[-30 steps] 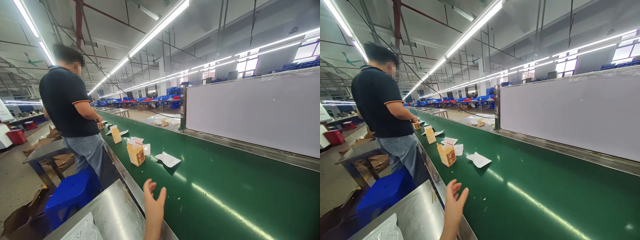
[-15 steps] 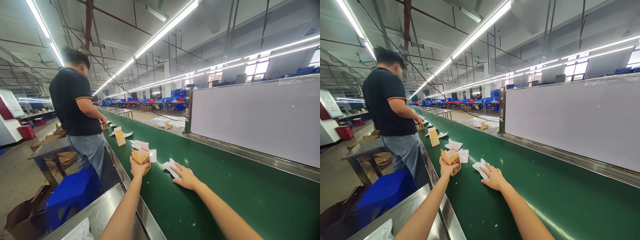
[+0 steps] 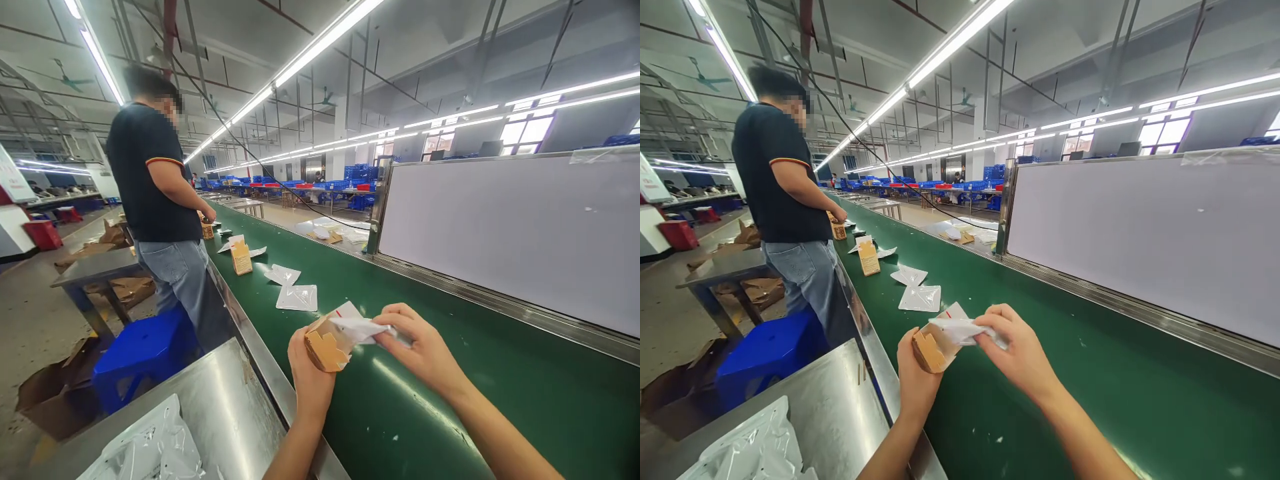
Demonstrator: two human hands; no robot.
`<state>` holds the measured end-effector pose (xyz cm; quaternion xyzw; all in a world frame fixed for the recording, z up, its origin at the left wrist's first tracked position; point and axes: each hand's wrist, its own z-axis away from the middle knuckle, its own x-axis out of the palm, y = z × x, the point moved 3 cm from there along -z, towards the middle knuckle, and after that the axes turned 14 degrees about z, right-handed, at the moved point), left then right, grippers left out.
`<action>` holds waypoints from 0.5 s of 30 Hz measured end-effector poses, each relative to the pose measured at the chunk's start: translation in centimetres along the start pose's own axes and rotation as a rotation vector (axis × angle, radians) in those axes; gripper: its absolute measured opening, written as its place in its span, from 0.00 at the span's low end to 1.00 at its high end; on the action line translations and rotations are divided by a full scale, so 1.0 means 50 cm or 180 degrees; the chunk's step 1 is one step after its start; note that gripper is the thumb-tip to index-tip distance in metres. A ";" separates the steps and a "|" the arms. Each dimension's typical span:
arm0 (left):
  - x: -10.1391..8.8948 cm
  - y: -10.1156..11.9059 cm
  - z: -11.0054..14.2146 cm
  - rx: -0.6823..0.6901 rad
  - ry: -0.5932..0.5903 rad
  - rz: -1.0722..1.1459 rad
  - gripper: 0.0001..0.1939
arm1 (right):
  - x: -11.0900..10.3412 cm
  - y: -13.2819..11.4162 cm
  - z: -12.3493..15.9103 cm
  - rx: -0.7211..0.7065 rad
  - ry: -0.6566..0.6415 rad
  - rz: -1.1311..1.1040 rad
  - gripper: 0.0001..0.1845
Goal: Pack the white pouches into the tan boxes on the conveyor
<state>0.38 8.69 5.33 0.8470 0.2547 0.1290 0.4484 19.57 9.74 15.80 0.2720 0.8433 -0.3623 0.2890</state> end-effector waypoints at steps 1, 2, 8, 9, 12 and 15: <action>0.003 0.011 0.012 0.0182 -0.0070 -0.0141 0.33 | 0.002 -0.018 0.011 -0.0209 0.0001 0.0553 0.10; 0.008 0.022 0.023 0.0378 -0.0178 -0.0253 0.31 | 0.010 -0.034 0.023 -0.0417 -0.0012 0.1046 0.12; 0.016 0.049 0.077 0.0468 -0.0416 -0.0125 0.26 | 0.072 -0.076 0.095 -0.0436 -0.0792 0.0383 0.20; 0.013 0.048 0.084 0.0252 -0.0405 -0.0036 0.25 | 0.071 -0.075 0.106 -0.0140 -0.1020 0.0033 0.22; 0.009 0.053 0.118 -0.0316 -0.0540 0.0185 0.23 | 0.056 -0.078 0.141 0.0103 -0.1633 -0.0466 0.26; 0.022 0.070 0.177 -0.0562 -0.0569 0.0232 0.30 | 0.025 -0.066 0.177 -0.0096 -0.1559 0.0093 0.21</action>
